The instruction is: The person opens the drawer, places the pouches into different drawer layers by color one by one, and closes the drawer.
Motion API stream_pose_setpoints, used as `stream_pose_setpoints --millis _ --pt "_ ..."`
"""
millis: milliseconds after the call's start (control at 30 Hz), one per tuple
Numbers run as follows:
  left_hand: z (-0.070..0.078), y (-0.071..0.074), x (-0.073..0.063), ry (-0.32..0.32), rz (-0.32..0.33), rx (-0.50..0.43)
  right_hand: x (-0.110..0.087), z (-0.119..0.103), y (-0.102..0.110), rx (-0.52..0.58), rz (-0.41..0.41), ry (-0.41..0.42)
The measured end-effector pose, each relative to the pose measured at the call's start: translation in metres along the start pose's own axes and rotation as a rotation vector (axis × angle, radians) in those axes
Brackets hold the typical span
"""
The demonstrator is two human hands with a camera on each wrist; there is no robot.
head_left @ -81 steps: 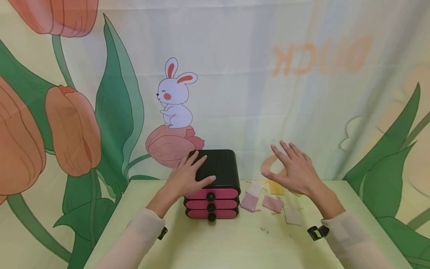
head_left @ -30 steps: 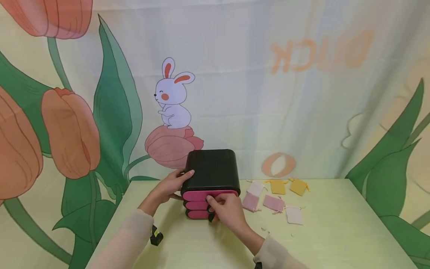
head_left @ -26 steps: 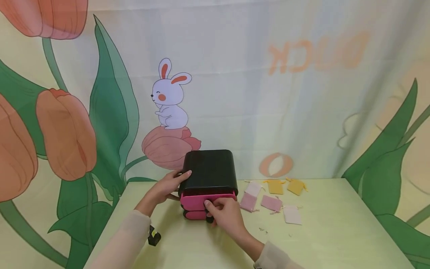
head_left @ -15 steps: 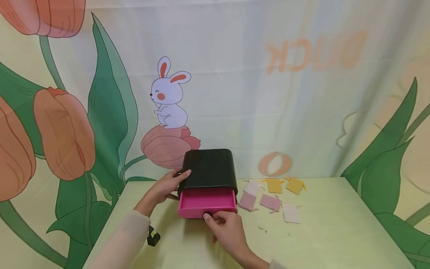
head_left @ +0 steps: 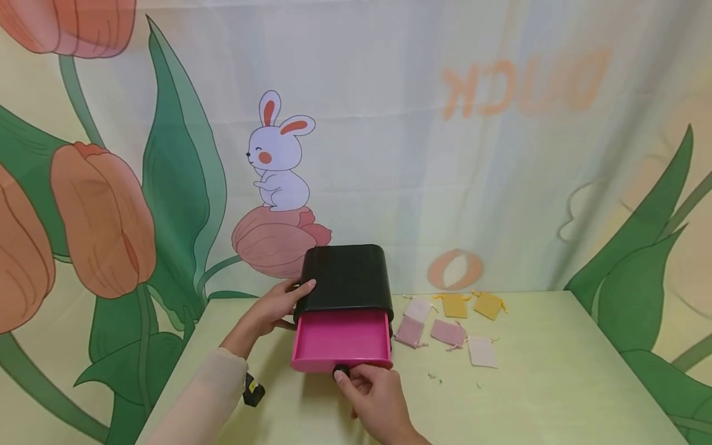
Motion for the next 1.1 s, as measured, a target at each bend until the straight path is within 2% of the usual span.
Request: stream_pose_setpoints --millis 133,267,433,533,633,767,833,967,1100 --pt "0.001 0.002 -0.002 -0.010 0.005 0.005 0.001 0.003 0.000 0.008 -0.061 -0.002" --pt "0.000 0.003 -0.002 -0.010 0.020 0.003 0.001 0.007 0.008 -0.025 -0.153 0.055" --pt "0.001 0.001 -0.001 -0.002 0.012 -0.013 0.001 0.028 0.038 -0.102 -0.329 0.155" --pt "0.002 0.002 -0.001 -0.002 0.015 -0.006 0.006 0.047 0.062 -0.184 -0.389 0.214" --pt "0.001 0.005 -0.001 -0.003 0.030 -0.008 0.017 0.065 0.083 -0.299 -0.358 0.284" --pt "0.000 0.005 0.001 -0.002 0.033 -0.004 0.039 0.085 0.102 -0.480 -0.219 0.368" --pt "0.001 0.004 0.001 -0.002 0.031 0.002 0.052 0.094 0.109 -0.546 -0.147 0.383" --pt "0.000 0.001 0.001 0.003 0.029 0.002 0.075 0.108 0.114 -0.639 -0.047 0.333" --pt "-0.003 0.001 0.002 0.008 0.032 -0.005 0.091 0.120 0.110 -0.709 -0.014 0.223"
Point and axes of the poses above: each hand's wrist, its own x-axis towards the middle knuckle, its own y-axis out of the back of the hand, z = x × y, the point moved 1 cm from there along x, towards the middle knuckle, and after that the axes turned 9 degrees about -x, right-handed, at the moved point
